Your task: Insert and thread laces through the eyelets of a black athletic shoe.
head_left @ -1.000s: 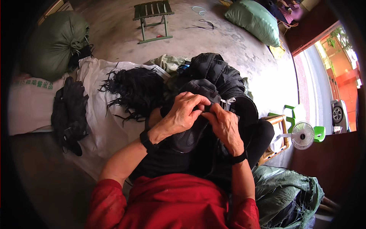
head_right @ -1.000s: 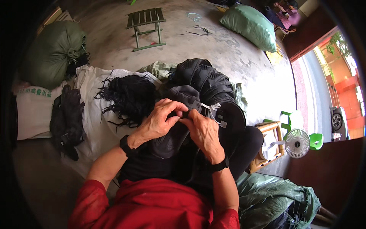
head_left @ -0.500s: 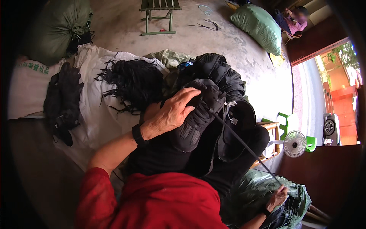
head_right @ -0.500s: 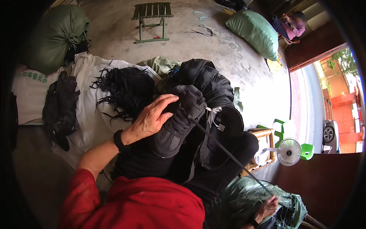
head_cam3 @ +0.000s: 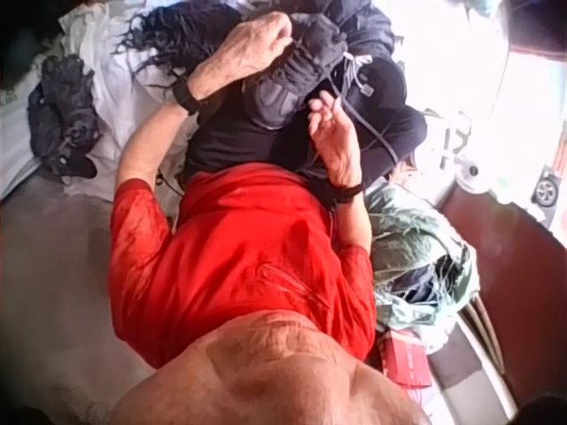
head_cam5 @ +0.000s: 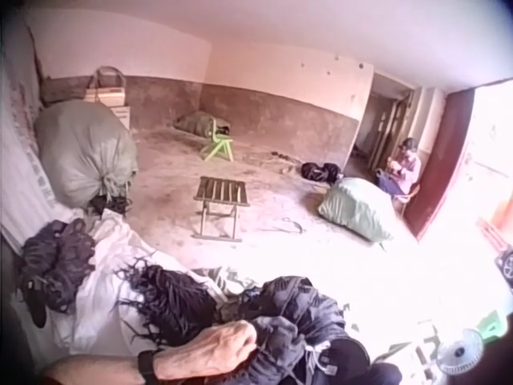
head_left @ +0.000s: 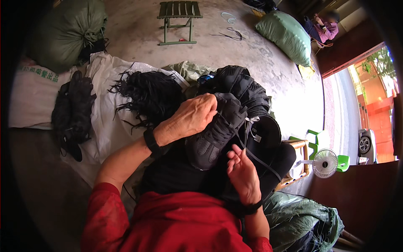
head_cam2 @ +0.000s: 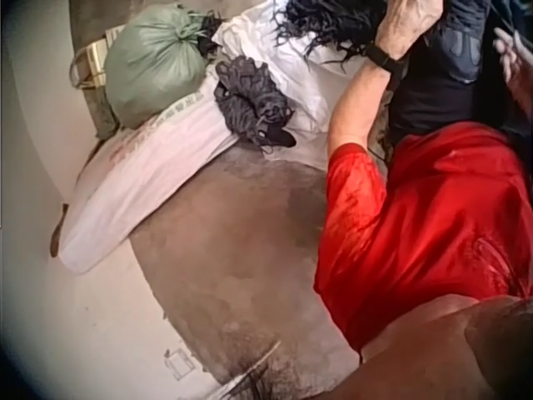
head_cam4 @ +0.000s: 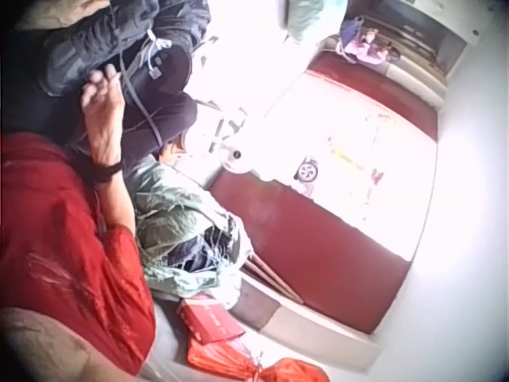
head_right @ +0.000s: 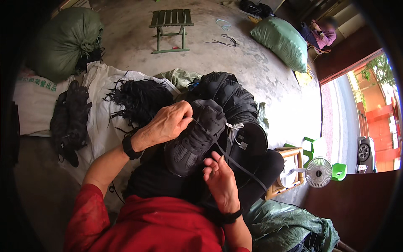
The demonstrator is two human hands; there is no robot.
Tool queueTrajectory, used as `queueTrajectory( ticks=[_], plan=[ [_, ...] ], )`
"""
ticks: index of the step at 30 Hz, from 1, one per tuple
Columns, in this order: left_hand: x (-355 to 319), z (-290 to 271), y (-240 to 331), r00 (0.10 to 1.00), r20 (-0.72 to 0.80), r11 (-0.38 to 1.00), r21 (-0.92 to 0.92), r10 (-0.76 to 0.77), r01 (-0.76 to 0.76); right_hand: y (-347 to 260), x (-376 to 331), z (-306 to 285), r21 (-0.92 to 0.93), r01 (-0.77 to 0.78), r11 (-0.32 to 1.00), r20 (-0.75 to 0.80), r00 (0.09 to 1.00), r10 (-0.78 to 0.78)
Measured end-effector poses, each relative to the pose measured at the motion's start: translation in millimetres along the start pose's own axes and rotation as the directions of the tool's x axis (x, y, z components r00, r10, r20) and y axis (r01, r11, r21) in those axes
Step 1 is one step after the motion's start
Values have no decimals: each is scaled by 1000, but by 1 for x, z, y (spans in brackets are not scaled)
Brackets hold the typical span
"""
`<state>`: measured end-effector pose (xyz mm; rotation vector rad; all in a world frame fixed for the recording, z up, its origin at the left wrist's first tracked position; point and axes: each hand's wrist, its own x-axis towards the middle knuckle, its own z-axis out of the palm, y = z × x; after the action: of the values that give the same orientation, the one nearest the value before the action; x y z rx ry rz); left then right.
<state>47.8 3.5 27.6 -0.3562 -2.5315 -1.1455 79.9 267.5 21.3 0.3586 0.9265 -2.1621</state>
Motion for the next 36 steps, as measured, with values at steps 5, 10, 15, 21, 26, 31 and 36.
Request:
queueTrajectory(
  ticks=[5, 10, 15, 21, 26, 31, 36],
  plan=[
    [3, 0, 13, 994, -31, 994, -12, 109, -109, -4, 30, 2, 413, 12, 911, -24, 1000, -3],
    [9, 3, 5, 976, 63, 956, 200, 208, -216, 1, 18, 17, 193, 245, 950, -89, 969, -232],
    [24, 0, 0, 992, 74, 989, -100, -106, 113, 6, -14, 7, -135, 395, 908, -50, 913, -405],
    [20, -10, -12, 991, 129, 995, -85, -47, 58, -49, -25, -6, -355, 613, 705, -154, 706, -691],
    [8, -27, -46, 917, 37, 795, 486, 398, -364, -117, -57, -97, -339, 675, 656, -137, 654, -744],
    [-1, -24, -89, 994, 7, 718, 691, 109, -83, -148, -93, -183, -621, 513, 593, -307, 538, -785],
    [-15, -48, -165, 725, 180, 412, -721, -665, 557, -169, -133, -289, -108, 695, 711, -628, 506, -591]
  ],
)
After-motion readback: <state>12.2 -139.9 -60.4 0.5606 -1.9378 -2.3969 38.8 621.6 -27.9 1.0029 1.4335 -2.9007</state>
